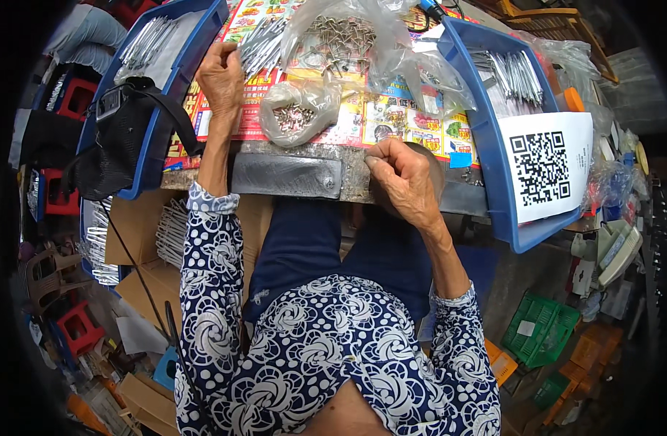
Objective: Assembling and inspecting small metal hardware components at a manual workstation.
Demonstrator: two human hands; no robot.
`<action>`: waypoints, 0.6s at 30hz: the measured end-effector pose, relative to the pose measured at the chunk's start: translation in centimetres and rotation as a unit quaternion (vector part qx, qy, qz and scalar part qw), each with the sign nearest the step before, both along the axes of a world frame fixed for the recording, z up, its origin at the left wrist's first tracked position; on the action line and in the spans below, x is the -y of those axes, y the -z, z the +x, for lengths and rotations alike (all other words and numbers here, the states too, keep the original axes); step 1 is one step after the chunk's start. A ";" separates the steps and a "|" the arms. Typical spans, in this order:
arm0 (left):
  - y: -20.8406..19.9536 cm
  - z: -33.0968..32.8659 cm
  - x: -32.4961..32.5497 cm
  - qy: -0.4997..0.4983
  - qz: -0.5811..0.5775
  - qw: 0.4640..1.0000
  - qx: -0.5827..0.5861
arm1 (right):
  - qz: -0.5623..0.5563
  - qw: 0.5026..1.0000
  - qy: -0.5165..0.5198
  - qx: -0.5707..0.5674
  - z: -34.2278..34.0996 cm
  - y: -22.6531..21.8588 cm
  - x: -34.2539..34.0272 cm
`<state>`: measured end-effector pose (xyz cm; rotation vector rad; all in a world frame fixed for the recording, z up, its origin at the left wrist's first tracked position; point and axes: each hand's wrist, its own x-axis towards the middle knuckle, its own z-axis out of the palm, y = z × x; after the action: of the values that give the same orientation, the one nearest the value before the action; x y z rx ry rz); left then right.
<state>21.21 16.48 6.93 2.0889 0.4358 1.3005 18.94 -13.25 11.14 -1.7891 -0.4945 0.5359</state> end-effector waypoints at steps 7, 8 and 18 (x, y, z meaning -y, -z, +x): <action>-3.6 -3.6 0.6 0.015 -0.060 0.995 0.083 | -0.006 0.999 0.018 0.036 -0.4 -0.7 -0.4; -4.2 -4.4 1.2 0.020 -0.088 0.992 0.092 | -0.006 0.999 0.020 0.036 -0.4 -0.6 -0.4; -5.9 -11.7 5.8 0.258 -0.444 0.838 0.185 | 0.023 0.997 0.076 0.002 -1.6 -1.5 -0.6</action>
<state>9.47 10.64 12.79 1.0284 0.2052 0.8781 17.33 -12.64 12.62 -1.7681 -0.3676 0.4128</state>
